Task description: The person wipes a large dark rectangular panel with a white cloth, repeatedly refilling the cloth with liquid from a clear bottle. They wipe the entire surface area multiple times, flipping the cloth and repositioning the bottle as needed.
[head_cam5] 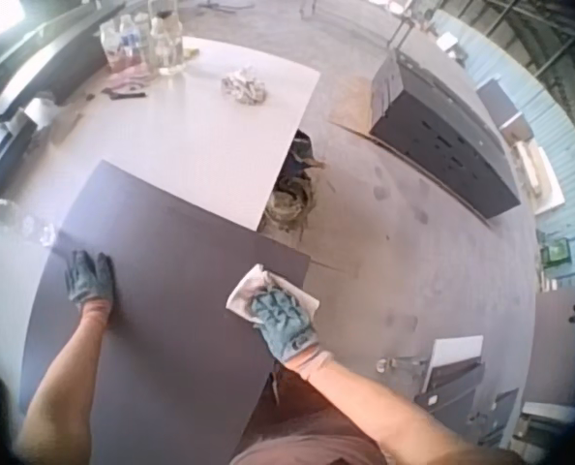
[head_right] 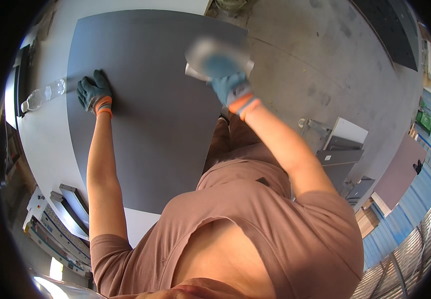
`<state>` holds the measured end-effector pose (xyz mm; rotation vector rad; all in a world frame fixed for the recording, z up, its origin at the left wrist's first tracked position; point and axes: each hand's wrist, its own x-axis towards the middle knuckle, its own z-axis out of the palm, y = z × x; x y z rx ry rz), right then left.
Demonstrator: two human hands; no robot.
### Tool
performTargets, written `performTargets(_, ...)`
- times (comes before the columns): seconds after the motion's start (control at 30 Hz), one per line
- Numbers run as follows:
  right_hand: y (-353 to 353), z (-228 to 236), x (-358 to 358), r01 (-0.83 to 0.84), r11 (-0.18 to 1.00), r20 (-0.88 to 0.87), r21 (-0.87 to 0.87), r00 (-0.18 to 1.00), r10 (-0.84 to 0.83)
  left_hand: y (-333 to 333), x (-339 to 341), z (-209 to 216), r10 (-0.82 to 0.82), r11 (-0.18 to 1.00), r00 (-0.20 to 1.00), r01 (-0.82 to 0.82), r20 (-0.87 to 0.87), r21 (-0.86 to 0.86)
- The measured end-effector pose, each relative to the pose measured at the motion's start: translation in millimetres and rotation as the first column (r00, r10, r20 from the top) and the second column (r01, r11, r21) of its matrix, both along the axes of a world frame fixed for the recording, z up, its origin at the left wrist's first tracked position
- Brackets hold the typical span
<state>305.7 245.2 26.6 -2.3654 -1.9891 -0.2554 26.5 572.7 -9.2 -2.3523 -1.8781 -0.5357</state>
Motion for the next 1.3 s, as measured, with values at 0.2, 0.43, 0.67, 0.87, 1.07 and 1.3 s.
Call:
performTargets(0.2,77.6,-10.2,82.2,0.080,0.920,-0.127,0.384,0.991,-0.033,1.0,9.9,7.3,-0.019,0.998,1.000,0.018,-0.001,-0.059)
performTargets(0.43,24.9,-9.6,56.6,0.191,0.958,-0.342,0.215,0.933,-0.109,2.5,4.0,1.5,-0.001,0.999,1.000,0.000,-0.006,-0.048)
performTargets(0.67,136.8,-5.0,38.7,-0.021,0.998,-0.331,0.052,0.943,0.037,-2.1,3.9,7.0,0.001,0.999,1.000,-0.002,-0.017,-0.032)
performTargets(0.87,279.5,-54.2,16.9,-0.037,0.983,-0.467,0.180,0.876,0.118,1.4,6.5,3.1,-0.005,0.999,1.000,0.005,-0.005,-0.045)
performTargets(1.07,186.8,-49.0,51.7,-0.166,0.959,-0.159,0.229,0.966,0.205,-0.2,-6.6,5.6,0.032,0.996,0.999,-0.032,0.006,-0.080)
performTargets(1.3,-14.6,-10.4,68.6,0.123,0.985,-0.200,0.122,0.975,-0.097,-0.3,6.6,1.4,0.004,0.997,1.000,-0.003,0.014,-0.071)
